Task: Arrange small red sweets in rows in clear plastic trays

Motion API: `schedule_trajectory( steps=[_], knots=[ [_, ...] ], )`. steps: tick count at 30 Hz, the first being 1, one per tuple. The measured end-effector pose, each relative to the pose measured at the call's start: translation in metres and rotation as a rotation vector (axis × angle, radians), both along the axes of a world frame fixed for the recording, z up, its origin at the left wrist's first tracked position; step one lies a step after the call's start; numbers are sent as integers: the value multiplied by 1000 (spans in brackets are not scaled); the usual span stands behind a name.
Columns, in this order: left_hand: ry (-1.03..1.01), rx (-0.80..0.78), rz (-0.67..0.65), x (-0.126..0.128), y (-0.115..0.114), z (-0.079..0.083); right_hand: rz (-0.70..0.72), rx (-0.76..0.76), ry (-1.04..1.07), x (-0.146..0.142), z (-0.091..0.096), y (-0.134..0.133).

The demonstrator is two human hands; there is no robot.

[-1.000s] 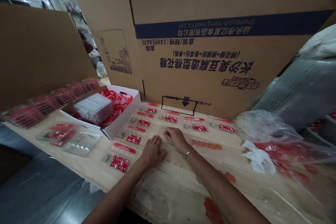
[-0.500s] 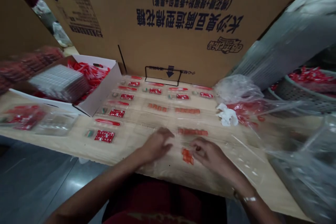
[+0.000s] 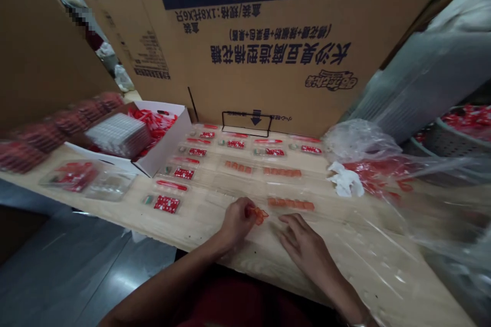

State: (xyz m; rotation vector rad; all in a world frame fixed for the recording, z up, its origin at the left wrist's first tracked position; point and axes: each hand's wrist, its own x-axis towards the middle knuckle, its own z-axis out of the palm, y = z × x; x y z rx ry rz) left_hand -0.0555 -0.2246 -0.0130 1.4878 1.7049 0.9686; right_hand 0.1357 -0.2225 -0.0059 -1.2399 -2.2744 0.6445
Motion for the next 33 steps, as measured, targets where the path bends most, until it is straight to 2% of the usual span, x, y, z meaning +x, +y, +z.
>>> schedule_trajectory(
  steps=[3, 7, 12, 14, 19, 22, 26, 31, 33],
  knots=[
    [-235, -64, -42, 9, -1, 3, 79, -11, 146, -17, 0, 2],
    [-550, -262, -40, 15, 2, 10, 38, -128, 243, -25, 1, 1],
    [-660, -402, -131, 5, 5, 18, -79, -283, 327, -19, 11, -12],
    [-604, -350, -146, 4, 4, 22, -121, -278, 353, -20, 17, -18],
    [-137, 74, -139, 11, -3, 29, -201, -224, 376, -25, 30, -22],
    [3, 186, -147, 11, -6, 28, -227, -259, 380, -26, 33, -22],
    [46, 190, -144, 10, -12, 25, -199, -304, 405, -23, 29, -22],
    [-181, 2, -183, 8, -18, 23, -135, -406, 494, -17, 22, -18],
    [-155, 17, -190, 8, -19, 24, -116, -426, 510, -19, 24, -17]
  ],
)
